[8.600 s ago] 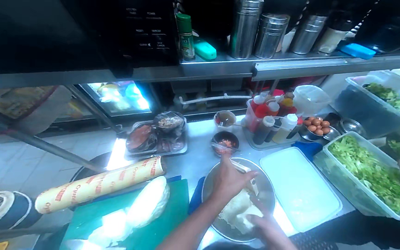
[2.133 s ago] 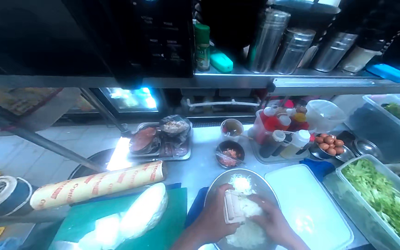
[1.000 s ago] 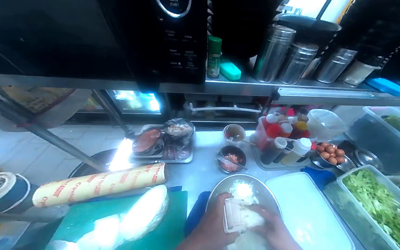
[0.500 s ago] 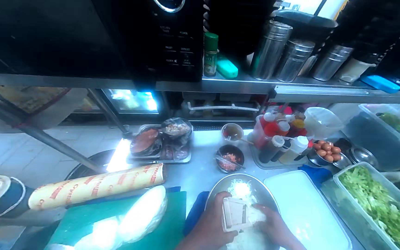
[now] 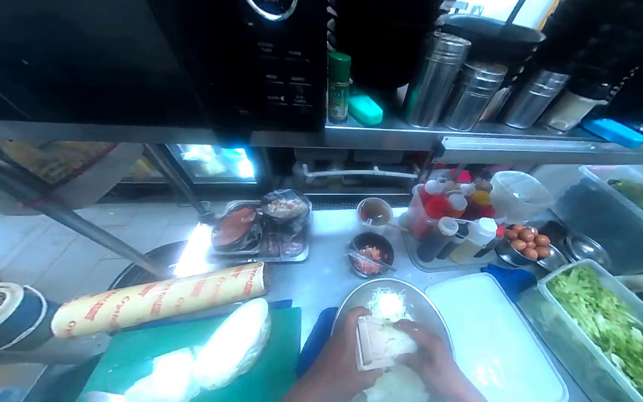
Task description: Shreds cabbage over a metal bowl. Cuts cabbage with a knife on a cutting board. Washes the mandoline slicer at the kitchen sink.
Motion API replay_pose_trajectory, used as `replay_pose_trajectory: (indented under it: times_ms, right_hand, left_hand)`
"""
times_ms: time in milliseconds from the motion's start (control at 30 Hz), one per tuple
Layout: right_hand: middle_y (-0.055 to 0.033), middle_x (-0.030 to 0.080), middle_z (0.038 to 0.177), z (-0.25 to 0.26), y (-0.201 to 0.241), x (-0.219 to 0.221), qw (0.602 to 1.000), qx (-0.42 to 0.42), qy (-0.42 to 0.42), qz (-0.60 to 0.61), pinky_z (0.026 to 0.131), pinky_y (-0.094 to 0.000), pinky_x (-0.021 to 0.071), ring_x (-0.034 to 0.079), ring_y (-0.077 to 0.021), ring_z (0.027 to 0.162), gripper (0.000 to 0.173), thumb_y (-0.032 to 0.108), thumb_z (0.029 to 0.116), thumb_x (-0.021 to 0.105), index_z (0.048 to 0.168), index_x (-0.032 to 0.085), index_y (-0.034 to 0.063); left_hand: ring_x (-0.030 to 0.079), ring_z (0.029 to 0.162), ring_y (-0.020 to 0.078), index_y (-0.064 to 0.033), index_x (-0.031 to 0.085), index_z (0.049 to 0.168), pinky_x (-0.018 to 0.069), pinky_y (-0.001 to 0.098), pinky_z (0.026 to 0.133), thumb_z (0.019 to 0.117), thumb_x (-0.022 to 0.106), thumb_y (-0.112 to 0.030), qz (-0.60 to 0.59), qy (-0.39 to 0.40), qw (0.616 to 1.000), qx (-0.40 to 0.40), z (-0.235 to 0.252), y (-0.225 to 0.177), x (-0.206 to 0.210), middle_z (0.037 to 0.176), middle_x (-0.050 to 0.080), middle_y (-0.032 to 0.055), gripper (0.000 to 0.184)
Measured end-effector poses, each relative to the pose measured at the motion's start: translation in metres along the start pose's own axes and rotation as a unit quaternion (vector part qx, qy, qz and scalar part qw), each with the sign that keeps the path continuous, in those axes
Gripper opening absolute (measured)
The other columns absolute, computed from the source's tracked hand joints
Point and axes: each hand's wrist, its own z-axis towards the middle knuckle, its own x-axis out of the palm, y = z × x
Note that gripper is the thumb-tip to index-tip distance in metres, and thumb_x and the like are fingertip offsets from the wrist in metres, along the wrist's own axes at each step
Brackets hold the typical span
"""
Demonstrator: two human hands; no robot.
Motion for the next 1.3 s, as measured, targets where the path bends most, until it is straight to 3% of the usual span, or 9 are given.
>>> replay_pose_trajectory:
  times_ms: [100, 233, 400, 533, 667, 833, 967, 1100, 1300]
  right_hand:
    - [-0.0006, 0.063, 0.142, -0.007, -0.041, -0.004, 0.997, 0.060, 0.007, -0.057, 0.112, -0.0413, 0.0502, 0.060, -0.0124, 0.129, 0.056, 0.023, 0.0870, 0.081, 0.140, 0.064, 0.0200]
    - [0.0022, 0.060, 0.146, 0.002, 0.019, -0.003, 1.000, -0.017, 0.006, 0.000, 0.115, -0.0399, 0.0493, 0.054, -0.0112, 0.136, 0.054, 0.021, 0.0891, 0.081, 0.140, 0.064, 0.0220]
    - [-0.0014, 0.062, 0.143, -0.007, -0.045, -0.003, 0.997, 0.055, 0.007, -0.060, 0.113, -0.0408, 0.0488, 0.058, -0.0130, 0.132, 0.055, 0.023, 0.0883, 0.080, 0.141, 0.063, 0.0194]
    - [0.0025, 0.060, 0.146, 0.001, 0.014, -0.003, 1.000, -0.010, 0.010, 0.008, 0.115, -0.0399, 0.0487, 0.054, -0.0109, 0.136, 0.055, 0.021, 0.0892, 0.080, 0.142, 0.063, 0.0218]
    - [-0.0007, 0.063, 0.142, -0.008, -0.034, -0.002, 0.997, 0.068, 0.005, -0.034, 0.111, -0.0410, 0.0512, 0.060, -0.0123, 0.128, 0.055, 0.022, 0.0888, 0.079, 0.141, 0.062, 0.0201]
    - [0.0033, 0.059, 0.146, -0.004, 0.025, -0.001, 1.000, -0.003, 0.001, 0.009, 0.115, -0.0389, 0.0493, 0.055, -0.0099, 0.134, 0.055, 0.020, 0.0892, 0.080, 0.142, 0.062, 0.0226]
    - [-0.0024, 0.062, 0.142, -0.011, -0.038, 0.001, 0.996, 0.070, 0.004, -0.048, 0.111, -0.0426, 0.0505, 0.060, -0.0140, 0.129, 0.056, 0.023, 0.0884, 0.079, 0.142, 0.062, 0.0200]
    - [0.0047, 0.060, 0.145, -0.005, 0.019, -0.001, 1.000, 0.010, 0.005, 0.009, 0.113, -0.0391, 0.0511, 0.056, -0.0096, 0.133, 0.057, 0.019, 0.0886, 0.080, 0.142, 0.061, 0.0246]
    - [-0.0003, 0.062, 0.143, -0.009, -0.027, -0.005, 0.996, 0.083, 0.015, -0.031, 0.111, -0.0423, 0.0508, 0.060, -0.0128, 0.128, 0.057, 0.023, 0.0891, 0.079, 0.143, 0.061, 0.0216]
  left_hand:
    - [0.064, 0.118, 0.0102, -0.0203, 0.031, 0.152, 0.0589, 0.0370, 0.099, 0.0634, 0.096, -0.041, -0.007, -0.010, 1.000, 0.010, -0.003, 0.002, -0.001, 0.137, 0.059, 0.0027, 0.112]
    - [0.066, 0.115, 0.0109, -0.0218, 0.030, 0.152, 0.0598, 0.0391, 0.097, 0.0638, 0.095, -0.043, 0.005, -0.005, 1.000, -0.009, 0.000, -0.008, 0.001, 0.135, 0.060, 0.0024, 0.112]
    - [0.066, 0.115, 0.0117, -0.0205, 0.030, 0.153, 0.0596, 0.0397, 0.097, 0.0645, 0.095, -0.041, -0.001, 0.000, 1.000, 0.001, -0.002, -0.004, -0.001, 0.137, 0.060, 0.0038, 0.111]
    - [0.067, 0.113, 0.0127, -0.0202, 0.030, 0.152, 0.0613, 0.0416, 0.094, 0.0651, 0.094, -0.042, 0.005, -0.003, 1.000, -0.005, -0.001, -0.013, 0.001, 0.134, 0.062, 0.0030, 0.111]
    - [0.069, 0.111, 0.0132, -0.0206, 0.029, 0.152, 0.0616, 0.0423, 0.092, 0.0652, 0.094, -0.042, 0.015, 0.001, 1.000, 0.007, -0.002, -0.010, -0.001, 0.134, 0.062, 0.0036, 0.111]
    - [0.067, 0.113, 0.0101, -0.0224, 0.030, 0.152, 0.0607, 0.0389, 0.095, 0.0649, 0.094, -0.044, 0.023, 0.007, 1.000, -0.017, -0.003, -0.020, 0.002, 0.135, 0.061, 0.0012, 0.110]
    - [0.069, 0.109, 0.0127, -0.0228, 0.030, 0.152, 0.0618, 0.0423, 0.091, 0.0641, 0.094, -0.045, 0.028, 0.008, 0.999, -0.013, -0.004, -0.016, -0.001, 0.133, 0.063, 0.0019, 0.111]
    - [0.067, 0.113, 0.0109, -0.0204, 0.031, 0.152, 0.0607, 0.0393, 0.094, 0.0645, 0.093, -0.048, 0.034, -0.001, 0.999, -0.009, -0.002, -0.020, 0.003, 0.137, 0.060, 0.0025, 0.111]
    - [0.068, 0.111, 0.0139, -0.0204, 0.031, 0.152, 0.0608, 0.0439, 0.093, 0.0648, 0.093, -0.046, 0.039, 0.004, 0.999, -0.004, -0.001, -0.022, -0.001, 0.136, 0.061, 0.0034, 0.110]
